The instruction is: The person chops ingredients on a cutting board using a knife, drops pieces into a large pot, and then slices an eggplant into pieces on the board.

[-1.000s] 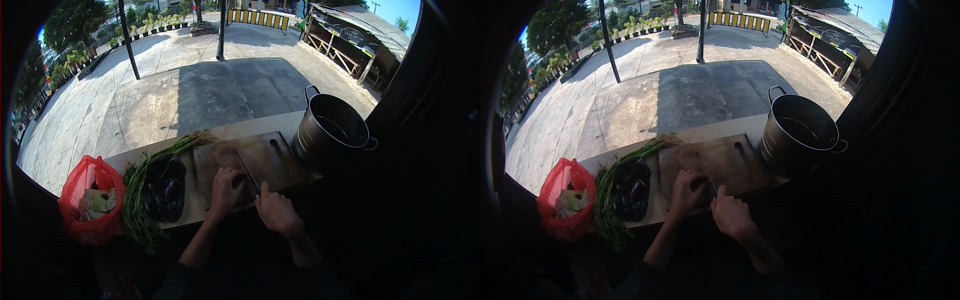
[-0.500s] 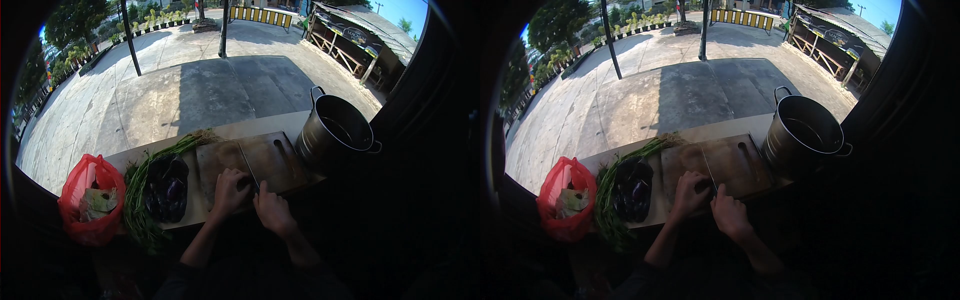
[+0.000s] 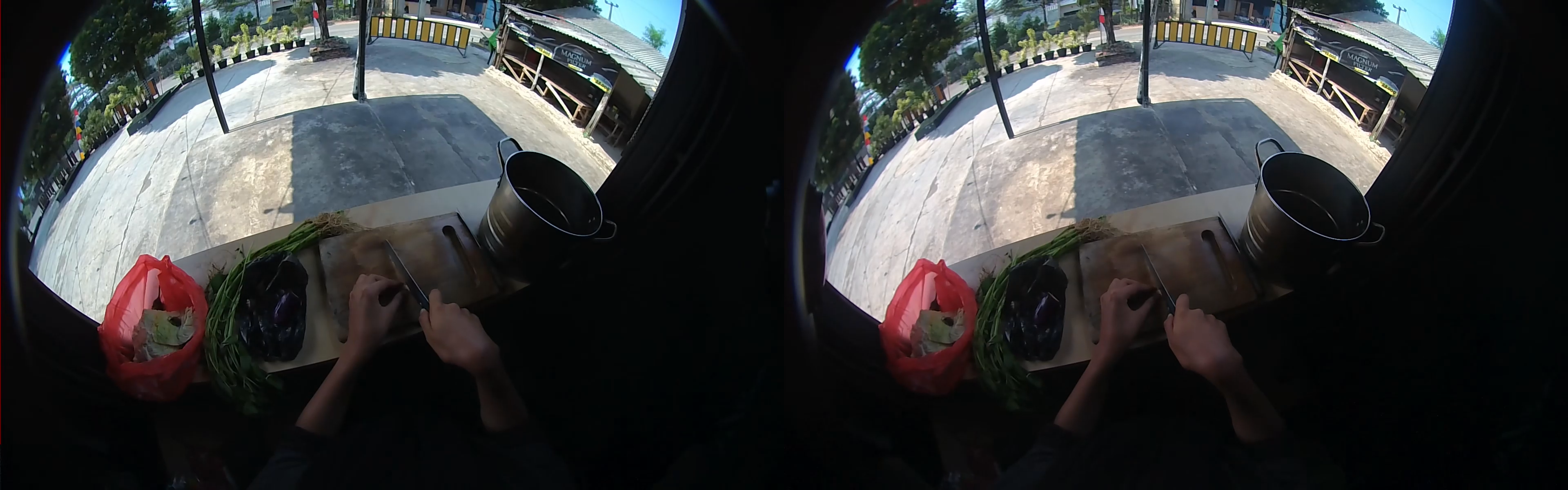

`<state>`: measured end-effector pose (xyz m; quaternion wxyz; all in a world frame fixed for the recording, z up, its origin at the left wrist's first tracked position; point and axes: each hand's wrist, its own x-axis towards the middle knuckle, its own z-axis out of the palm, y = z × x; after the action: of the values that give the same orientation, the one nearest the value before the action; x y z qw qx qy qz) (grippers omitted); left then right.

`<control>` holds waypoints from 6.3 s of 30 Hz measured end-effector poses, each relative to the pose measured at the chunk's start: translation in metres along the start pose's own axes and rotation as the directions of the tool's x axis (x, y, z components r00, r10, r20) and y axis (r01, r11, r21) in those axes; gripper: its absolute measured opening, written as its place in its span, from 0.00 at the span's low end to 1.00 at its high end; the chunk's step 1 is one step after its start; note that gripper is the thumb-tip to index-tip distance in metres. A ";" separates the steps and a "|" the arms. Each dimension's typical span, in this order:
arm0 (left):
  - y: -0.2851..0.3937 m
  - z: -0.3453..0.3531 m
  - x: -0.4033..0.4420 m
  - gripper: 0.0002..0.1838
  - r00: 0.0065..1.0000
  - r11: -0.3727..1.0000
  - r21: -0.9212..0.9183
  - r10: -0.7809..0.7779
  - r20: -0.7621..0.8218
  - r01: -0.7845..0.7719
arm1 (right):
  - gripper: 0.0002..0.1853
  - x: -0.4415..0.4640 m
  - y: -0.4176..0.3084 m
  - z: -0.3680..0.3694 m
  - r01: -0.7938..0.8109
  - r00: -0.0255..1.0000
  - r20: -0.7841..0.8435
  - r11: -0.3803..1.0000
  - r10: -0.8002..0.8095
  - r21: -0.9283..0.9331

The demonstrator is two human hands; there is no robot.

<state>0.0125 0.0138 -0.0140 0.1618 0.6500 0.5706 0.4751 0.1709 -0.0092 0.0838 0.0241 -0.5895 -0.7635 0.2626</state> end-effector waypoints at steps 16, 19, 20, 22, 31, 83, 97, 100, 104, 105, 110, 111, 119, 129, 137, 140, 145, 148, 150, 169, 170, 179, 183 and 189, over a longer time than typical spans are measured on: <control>0.001 -0.005 0.001 0.10 1.000 0.999 -0.032 0.018 0.004 -0.018 | 0.14 0.022 0.006 0.031 0.032 0.994 -0.106 0.999 -0.033 -0.014; 0.000 -0.006 0.000 0.09 1.000 0.999 -0.043 -0.011 0.010 0.012 | 0.14 0.021 0.006 0.021 0.035 0.997 -0.064 0.999 -0.037 -0.029; 0.000 -0.005 0.000 0.09 1.000 0.999 -0.045 -0.011 0.002 0.011 | 0.14 0.021 0.005 0.018 0.048 0.998 -0.043 0.998 -0.049 -0.033; -0.001 -0.005 0.001 0.08 1.000 0.999 -0.047 -0.009 -0.005 0.008 | 0.14 0.020 0.004 0.013 0.051 0.998 -0.042 0.998 -0.053 -0.045; -0.003 -0.003 0.002 0.08 1.000 1.000 -0.012 -0.018 -0.016 0.018 | 0.14 0.007 -0.007 0.027 -0.005 0.999 -0.052 1.000 0.005 -0.010; 0.002 -0.009 -0.005 0.08 0.995 0.999 -0.013 0.036 -0.090 -0.038 | 0.15 0.009 0.040 0.037 0.269 0.887 -0.390 0.963 -0.248 -0.001; 0.018 -0.041 0.019 0.08 0.981 0.996 0.037 0.072 0.180 -0.079 | 0.15 0.008 0.062 0.030 0.390 0.795 -0.494 0.920 -0.352 -0.027; 0.024 -0.039 0.022 0.09 0.987 0.993 0.009 0.115 0.114 -0.116 | 0.14 0.008 0.063 0.030 0.390 0.797 -0.489 0.920 -0.354 -0.031; 0.034 -0.044 0.038 0.13 0.922 0.936 0.086 0.317 0.220 -0.343 | 0.14 0.006 0.063 0.028 0.425 0.783 -0.486 0.904 -0.388 -0.037; 0.037 -0.046 0.044 0.14 0.874 0.907 0.080 0.370 0.315 -0.413 | 0.14 0.007 0.064 0.028 0.429 0.778 -0.491 0.902 -0.392 -0.042; 0.021 -0.042 0.072 0.14 0.755 0.923 -0.119 0.369 0.542 -0.366 | 0.17 0.008 0.067 0.027 0.449 0.772 -0.451 0.886 -0.449 -0.114; 0.020 -0.042 0.077 0.13 0.713 0.913 -0.152 0.392 0.582 -0.378 | 0.17 0.008 0.066 0.026 0.454 0.763 -0.458 0.883 -0.455 -0.120; 0.020 -0.039 0.091 0.08 0.612 0.934 -0.265 0.357 0.706 -0.239 | 0.19 0.002 0.065 0.020 0.433 0.793 -0.404 0.888 -0.456 -0.152; 0.009 -0.067 0.092 0.07 0.819 0.983 -0.108 0.183 0.544 -0.148 | 0.16 0.003 0.064 0.017 0.452 0.802 -0.388 0.886 -0.454 -0.102; 0.007 -0.081 0.074 0.09 0.952 0.992 0.088 0.061 0.301 -0.091 | 0.15 0.002 0.078 0.019 0.385 0.845 -0.432 0.920 -0.316 0.079; -0.004 -0.069 0.061 0.10 0.922 0.995 0.074 0.031 0.387 -0.065 | 0.15 0.003 0.080 0.018 0.376 0.853 -0.403 0.926 -0.333 0.032; 0.005 -0.064 0.049 0.11 0.922 0.998 0.063 -0.010 0.388 -0.015 | 0.15 0.004 0.082 0.022 0.378 0.846 -0.412 0.926 -0.338 0.015; 0.006 -0.066 0.046 0.10 0.913 0.987 0.153 -0.011 0.408 -0.057 | 0.14 0.008 0.081 0.022 0.380 0.843 -0.431 0.924 -0.322 0.052; 0.003 -0.064 0.043 0.09 0.937 0.988 0.143 0.011 0.348 -0.065 | 0.14 0.009 0.080 0.022 0.386 0.835 -0.455 0.919 -0.309 0.085; 0.037 -0.055 0.043 0.07 0.918 0.898 0.423 -0.061 0.392 -0.121 | 0.17 0.009 0.078 0.024 0.413 0.812 -0.442 0.910 -0.382 -0.028; 0.040 -0.054 0.043 0.07 0.933 0.898 0.428 -0.062 0.356 -0.104 | 0.17 0.008 0.078 0.024 0.409 0.810 -0.450 0.912 -0.376 -0.026; 0.052 -0.023 0.064 0.09 0.861 0.965 -0.017 0.240 0.448 -0.261 | 0.20 0.005 0.079 0.030 0.476 0.752 -0.475 0.875 -0.457 -0.090; 0.042 -0.014 0.073 0.08 0.739 0.974 -0.095 0.218 0.637 -0.206 | 0.19 0.000 0.078 0.027 0.461 0.760 -0.463 0.880 -0.457 -0.111; 0.060 -0.022 0.068 0.08 0.904 0.982 -0.074 0.187 0.386 -0.172 | 0.15 -0.005 0.085 0.028 0.413 0.805 -0.458 0.911 -0.377 -0.023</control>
<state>0.0234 0.0497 0.0711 0.2403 0.7781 0.4556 0.3595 0.2378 -0.0102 0.0245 0.2780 -0.4611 -0.8316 0.1366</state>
